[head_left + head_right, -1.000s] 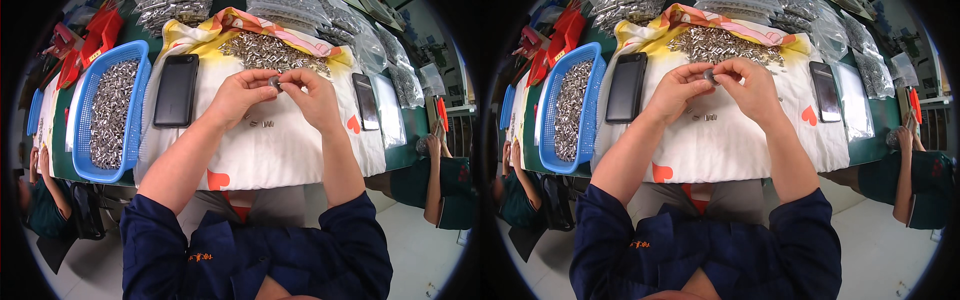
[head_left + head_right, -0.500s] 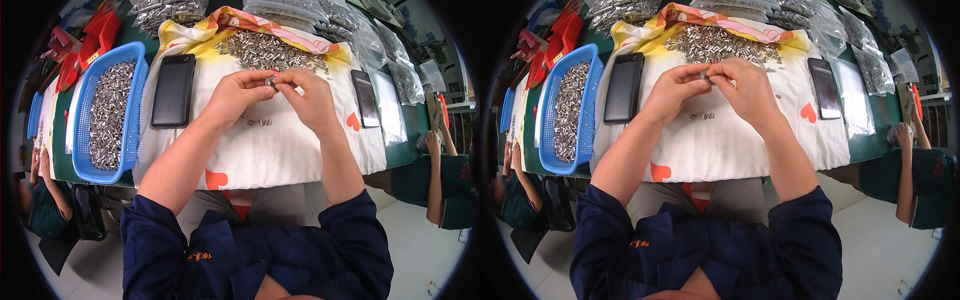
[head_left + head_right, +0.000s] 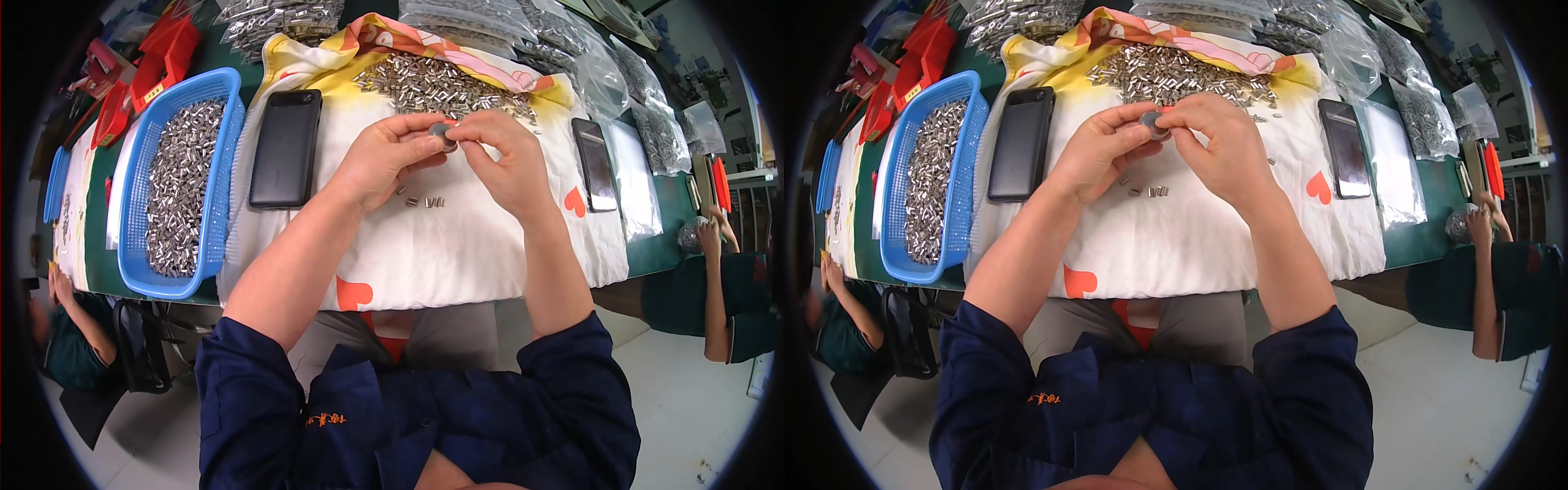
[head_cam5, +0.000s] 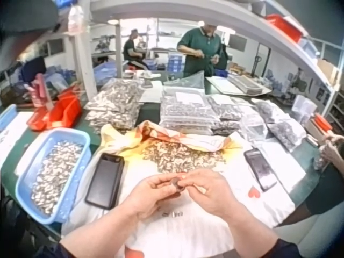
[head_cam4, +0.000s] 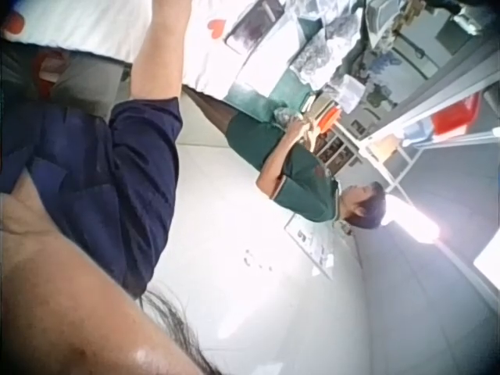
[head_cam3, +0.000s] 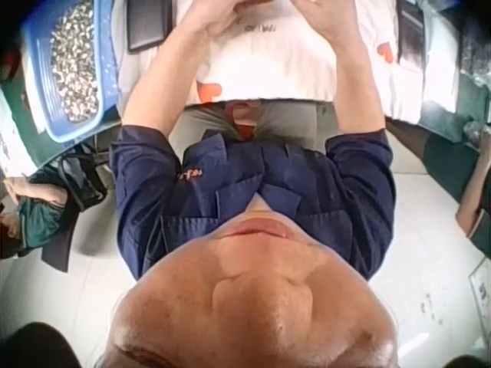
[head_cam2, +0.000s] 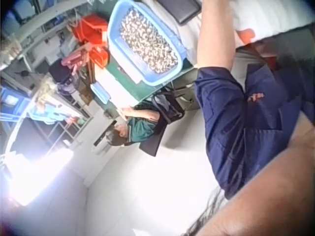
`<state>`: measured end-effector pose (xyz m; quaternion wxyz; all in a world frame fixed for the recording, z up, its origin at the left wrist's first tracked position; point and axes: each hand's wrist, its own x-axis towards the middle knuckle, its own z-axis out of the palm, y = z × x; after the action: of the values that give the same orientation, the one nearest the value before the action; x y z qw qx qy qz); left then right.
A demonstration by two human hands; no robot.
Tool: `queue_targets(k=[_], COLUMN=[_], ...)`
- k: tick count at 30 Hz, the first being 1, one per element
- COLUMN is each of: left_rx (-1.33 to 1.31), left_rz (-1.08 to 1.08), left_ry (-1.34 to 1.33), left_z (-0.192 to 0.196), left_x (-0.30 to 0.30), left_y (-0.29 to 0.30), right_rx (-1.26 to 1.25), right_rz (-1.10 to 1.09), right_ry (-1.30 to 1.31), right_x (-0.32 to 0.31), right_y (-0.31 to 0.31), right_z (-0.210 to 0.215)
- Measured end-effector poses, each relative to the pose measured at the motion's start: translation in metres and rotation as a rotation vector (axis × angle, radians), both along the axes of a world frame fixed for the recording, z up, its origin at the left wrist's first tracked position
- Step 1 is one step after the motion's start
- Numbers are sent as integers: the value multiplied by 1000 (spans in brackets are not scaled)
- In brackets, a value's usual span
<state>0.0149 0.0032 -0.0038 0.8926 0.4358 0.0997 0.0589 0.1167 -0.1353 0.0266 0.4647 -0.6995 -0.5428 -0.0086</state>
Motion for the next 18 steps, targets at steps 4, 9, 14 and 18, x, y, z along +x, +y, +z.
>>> queue_targets(k=[4,9,14,18], left_rx=[10,80,146,236], left_rz=[-57,-94,-105,-91], left_ry=[-13,-73,-110,-86], left_z=[-4,-5,-6,-5], left_x=[0,-1,0,2], left_y=[2,2,4,2], right_rx=[-15,51,-248,-257], right_rz=[26,-186,-403,-366], right_ry=[-30,284,160,-142], right_x=[4,18,39,37], right_y=[-2,-6,-6,9], right_z=[3,4,-14,-35])
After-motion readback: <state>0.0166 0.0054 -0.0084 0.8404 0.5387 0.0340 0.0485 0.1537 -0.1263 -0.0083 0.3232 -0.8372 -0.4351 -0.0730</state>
